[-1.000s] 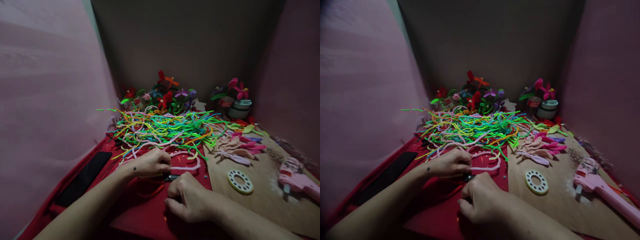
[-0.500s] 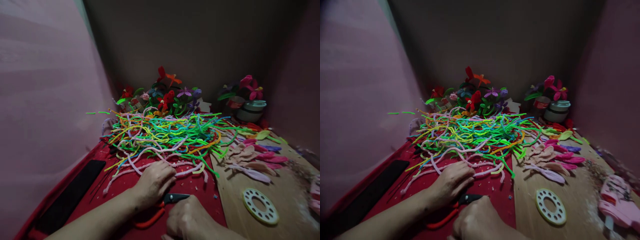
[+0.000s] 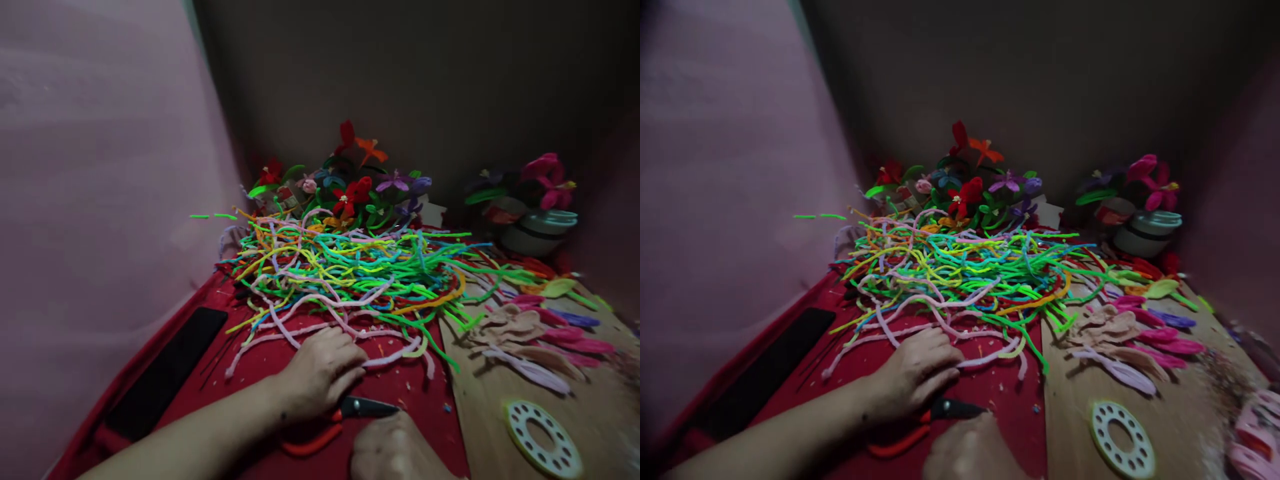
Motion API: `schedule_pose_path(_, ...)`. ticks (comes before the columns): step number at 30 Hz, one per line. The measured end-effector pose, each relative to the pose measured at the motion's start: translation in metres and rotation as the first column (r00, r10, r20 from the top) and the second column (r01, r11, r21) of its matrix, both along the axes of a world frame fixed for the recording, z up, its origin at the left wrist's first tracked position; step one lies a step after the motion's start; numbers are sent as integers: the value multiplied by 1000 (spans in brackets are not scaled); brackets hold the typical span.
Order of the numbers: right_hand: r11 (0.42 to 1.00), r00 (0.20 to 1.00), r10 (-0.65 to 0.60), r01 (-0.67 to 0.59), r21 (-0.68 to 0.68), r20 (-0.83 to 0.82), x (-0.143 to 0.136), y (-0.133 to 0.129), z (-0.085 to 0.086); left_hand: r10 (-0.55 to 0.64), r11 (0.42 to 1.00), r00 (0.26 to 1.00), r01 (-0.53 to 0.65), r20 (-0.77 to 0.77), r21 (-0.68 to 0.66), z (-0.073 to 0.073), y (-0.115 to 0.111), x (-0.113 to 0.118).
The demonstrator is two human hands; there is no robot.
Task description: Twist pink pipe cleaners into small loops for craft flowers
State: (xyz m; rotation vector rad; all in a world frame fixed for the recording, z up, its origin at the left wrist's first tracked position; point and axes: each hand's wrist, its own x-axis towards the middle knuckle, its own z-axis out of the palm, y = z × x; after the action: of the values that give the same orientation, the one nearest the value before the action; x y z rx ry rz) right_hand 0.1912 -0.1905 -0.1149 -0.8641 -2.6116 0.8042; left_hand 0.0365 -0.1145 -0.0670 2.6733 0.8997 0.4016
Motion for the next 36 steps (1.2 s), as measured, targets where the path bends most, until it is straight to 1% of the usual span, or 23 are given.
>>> schedule_pose_path(2,1000,1000,-3,3,28,2,-2,1,5,-2,1000,1000,2,20,-3,1,0,0)
schedule_pose_path(3,997,1000,-5,7,79,-22,-2,1,8,8,1000,999,-8,32,-5,1,1,1)
schedule_pose_path(4,992,997,-40,47,119,-59,-2,0,13,22,1000,999,-22,41,-7,0,1,1)
schedule_pose_path(6,983,985,-118,134,126,-125,2,-3,22,48,999,998,-47,51,-11,0,1,3)
schedule_pose_path(9,967,969,-193,215,139,-157,7,-7,31,67,998,997,-67,45,-5,1,0,6)
schedule_pose_path(11,962,966,-197,223,158,-167,6,-8,33,72,997,996,-72,44,10,1,-1,7)
schedule_pose_path(14,954,968,-170,209,213,-187,5,-7,37,65,997,997,-66,38,35,1,-3,8)
schedule_pose_path(16,936,961,-176,230,266,-214,12,-6,48,62,997,998,-63,25,52,1,-3,7)
schedule_pose_path(17,920,952,-197,262,290,-233,19,-6,55,59,996,998,-60,19,65,0,-2,7)
schedule_pose_path(19,875,918,-317,380,299,-239,43,-4,70,44,995,999,-45,4,89,-2,-1,6)
schedule_pose_path(20,827,879,-409,471,308,-245,58,-3,77,35,994,999,-34,-4,100,-4,0,5)
schedule_pose_path(21,767,828,-518,560,314,-212,74,-1,82,24,994,1000,-23,-12,105,-5,1,5)
schedule_pose_path(22,691,761,-631,640,335,-151,90,2,85,16,994,1000,-14,-18,109,-7,2,4)
schedule_pose_path(23,602,672,-737,702,381,-73,105,5,85,10,994,1000,-7,-24,110,-8,3,4)
schedule_pose_path(24,507,555,-831,749,427,14,117,9,84,6,994,1000,-3,-27,110,-10,4,4)
schedule_pose_path(25,439,443,-890,767,468,109,127,12,80,6,994,1000,-3,-28,109,-11,4,4)
schedule_pose_path(26,409,362,-912,762,502,193,135,15,76,5,994,1000,-1,-29,105,-11,5,4)
schedule_pose_path(28,419,312,-908,721,552,280,141,19,67,4,995,1000,-1,-28,104,-12,5,5)
schedule_pose_path(31,439,309,-898,684,582,314,141,20,61,-2,995,1000,5,-29,104,-11,5,4)
schedule_pose_path(34,432,320,-902,669,605,290,144,16,66,-4,994,1000,7,-29,106,-9,5,3)
schedule_pose_path(36,403,316,-915,656,638,252,147,13,72,-4,994,1000,7,-28,106,-9,4,3)
